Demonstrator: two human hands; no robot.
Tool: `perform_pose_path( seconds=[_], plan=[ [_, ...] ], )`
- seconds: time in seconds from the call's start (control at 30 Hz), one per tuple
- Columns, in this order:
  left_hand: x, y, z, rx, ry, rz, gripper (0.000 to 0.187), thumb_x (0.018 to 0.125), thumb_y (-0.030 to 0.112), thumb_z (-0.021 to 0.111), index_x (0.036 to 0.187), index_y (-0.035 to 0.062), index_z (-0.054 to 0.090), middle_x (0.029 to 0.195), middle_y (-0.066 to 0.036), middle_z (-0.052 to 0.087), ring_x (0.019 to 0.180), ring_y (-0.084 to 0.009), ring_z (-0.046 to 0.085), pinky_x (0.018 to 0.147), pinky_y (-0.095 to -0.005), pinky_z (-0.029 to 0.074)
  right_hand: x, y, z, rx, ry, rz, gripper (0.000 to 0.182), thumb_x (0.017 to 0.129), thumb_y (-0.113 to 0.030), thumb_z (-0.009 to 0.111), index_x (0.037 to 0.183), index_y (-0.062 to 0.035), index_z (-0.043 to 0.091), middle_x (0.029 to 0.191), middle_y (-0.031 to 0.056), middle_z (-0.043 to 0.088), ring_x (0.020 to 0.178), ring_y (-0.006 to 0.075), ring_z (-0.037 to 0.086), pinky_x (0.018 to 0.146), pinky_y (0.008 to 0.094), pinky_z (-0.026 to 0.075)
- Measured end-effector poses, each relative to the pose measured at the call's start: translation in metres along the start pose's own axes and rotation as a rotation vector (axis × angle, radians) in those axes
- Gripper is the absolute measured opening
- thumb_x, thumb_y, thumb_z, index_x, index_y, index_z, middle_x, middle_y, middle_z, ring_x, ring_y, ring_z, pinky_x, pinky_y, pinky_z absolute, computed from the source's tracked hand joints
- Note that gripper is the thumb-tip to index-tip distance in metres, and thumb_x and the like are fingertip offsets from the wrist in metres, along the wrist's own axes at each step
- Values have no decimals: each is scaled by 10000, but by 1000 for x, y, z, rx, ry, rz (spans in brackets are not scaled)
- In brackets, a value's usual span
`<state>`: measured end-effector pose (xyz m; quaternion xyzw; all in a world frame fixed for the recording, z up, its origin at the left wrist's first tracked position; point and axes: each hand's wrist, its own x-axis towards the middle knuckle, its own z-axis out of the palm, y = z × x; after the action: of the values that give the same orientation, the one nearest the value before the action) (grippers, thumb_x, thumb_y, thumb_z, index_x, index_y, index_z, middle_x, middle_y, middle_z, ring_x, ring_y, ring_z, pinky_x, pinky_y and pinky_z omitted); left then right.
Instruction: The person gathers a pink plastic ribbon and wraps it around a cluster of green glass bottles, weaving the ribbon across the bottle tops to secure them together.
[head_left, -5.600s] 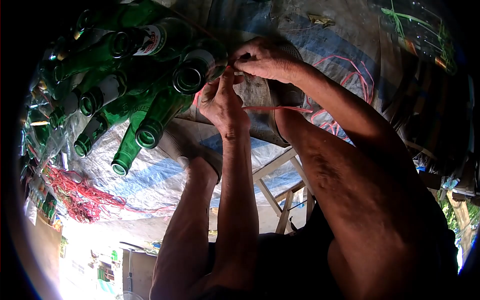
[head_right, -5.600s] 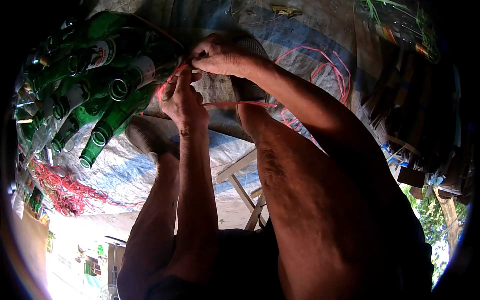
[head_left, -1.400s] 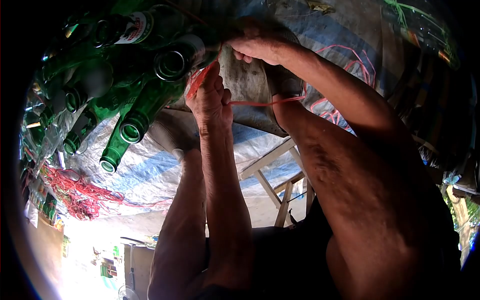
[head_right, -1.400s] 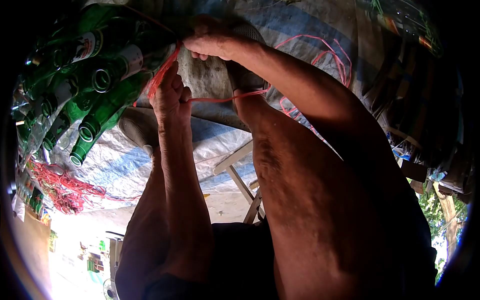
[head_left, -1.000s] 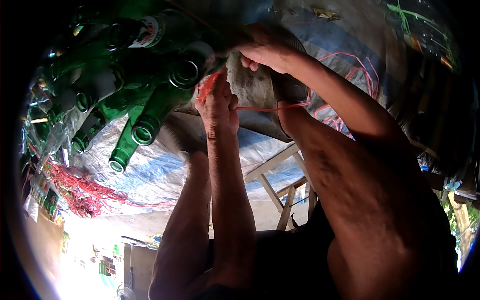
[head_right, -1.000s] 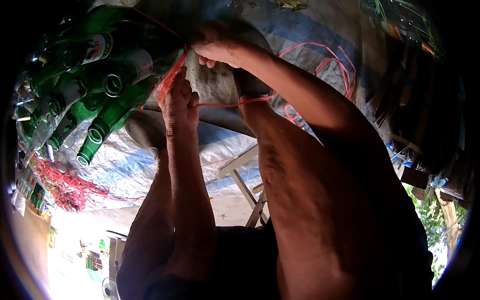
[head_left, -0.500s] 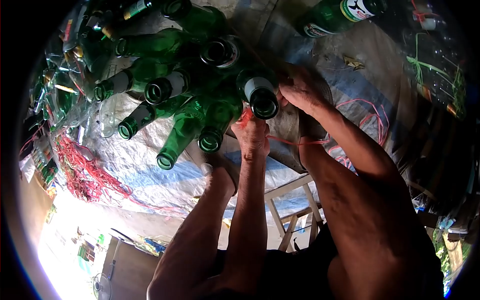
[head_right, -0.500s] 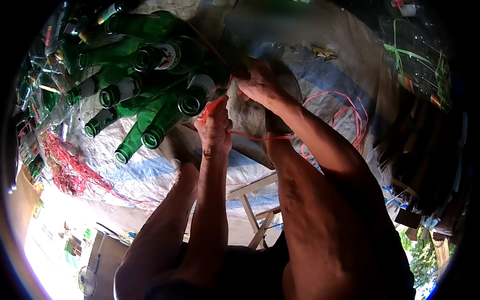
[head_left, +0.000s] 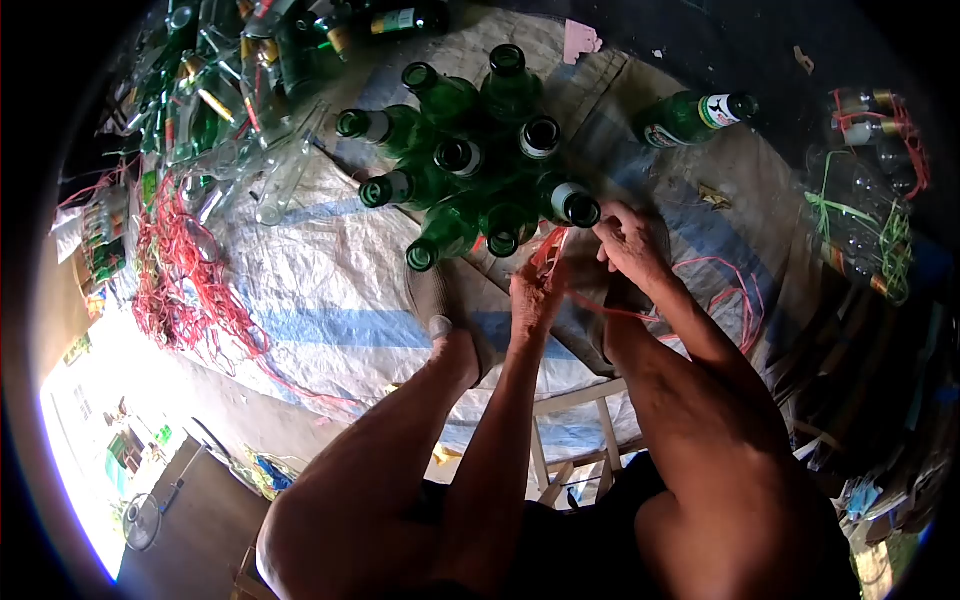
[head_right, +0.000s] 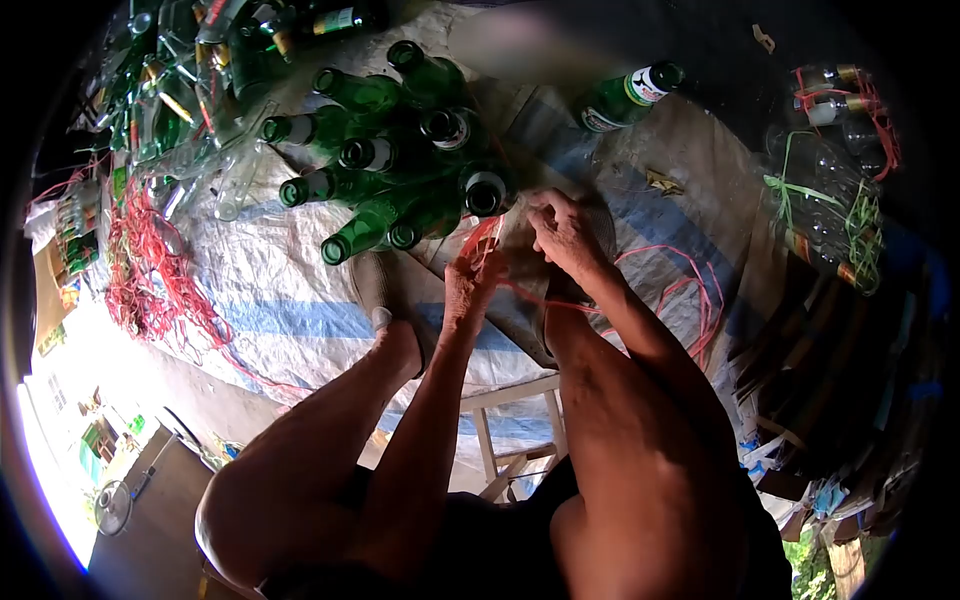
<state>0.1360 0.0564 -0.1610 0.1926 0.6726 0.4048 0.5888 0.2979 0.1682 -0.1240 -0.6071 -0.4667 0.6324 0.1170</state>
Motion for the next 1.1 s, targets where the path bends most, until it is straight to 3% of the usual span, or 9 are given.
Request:
perform_pose_path(
  seconds=[0.1,0.27,0.4,0.43,0.53,0.67,0.77,0.93,1.1],
  plan=[
    [-6,2,-11,541,103,62,297,895,175,704,1164,58,745,988,-203,778,901,-269,767,823,-366,587,-21,6,-7,-6,51,-81,233,1006,-190,613,1151,-9,634,750,70,636,557,108,610,471,270,482],
    [-35,26,-24,702,321,54,280,871,187,675,1108,65,762,974,-227,765,957,-347,755,867,-394,580,-65,5,-30,-80,95,-67,218,1000,-154,620,1155,-7,658,804,76,670,569,120,617,488,279,485],
    [-68,59,-21,491,501,346,186,895,146,633,1034,50,712,931,-243,725,872,-427,711,802,-461,561,-88,44,-42,-138,150,-329,173,987,-126,639,1106,-4,668,787,81,680,567,140,613,515,299,487],
    [-74,71,-17,477,537,420,192,894,133,637,1051,43,702,945,-233,718,862,-422,709,800,-455,561,-87,58,-48,-135,140,-308,190,958,-154,645,1082,-17,685,797,127,703,655,197,666,632,366,529],
    [-86,109,-12,513,644,698,250,888,85,655,1128,15,647,1055,-195,678,839,-383,701,797,-424,558,-125,35,-55,-260,189,-217,212,929,-171,693,1089,-32,707,840,134,706,713,184,658,655,326,516],
    [-109,158,1,370,574,575,492,877,145,728,1323,7,574,1177,-216,695,941,-340,721,855,-406,558,-150,36,-62,-276,172,-167,211,933,-170,691,1092,-33,706,840,129,706,710,181,657,653,324,517],
    [-86,160,-2,557,596,777,440,903,165,690,1301,13,579,1173,-252,656,1017,-423,675,872,-460,541,-164,45,-70,-262,152,-140,210,936,-169,690,1095,-33,705,840,126,706,708,178,656,651,323,517],
    [-55,167,-20,604,431,671,418,835,259,745,1196,56,687,1126,-214,725,1050,-405,693,882,-457,548,-186,60,-86,-227,144,-87,208,940,-168,687,1099,-35,704,840,120,705,705,174,655,648,321,517],
    [-54,179,-28,666,300,672,376,862,300,754,1143,53,711,1044,-202,748,994,-400,715,854,-440,557,-205,70,-100,-206,134,-43,206,945,-167,684,1103,-36,702,840,114,705,702,169,653,644,319,518]
  ],
)
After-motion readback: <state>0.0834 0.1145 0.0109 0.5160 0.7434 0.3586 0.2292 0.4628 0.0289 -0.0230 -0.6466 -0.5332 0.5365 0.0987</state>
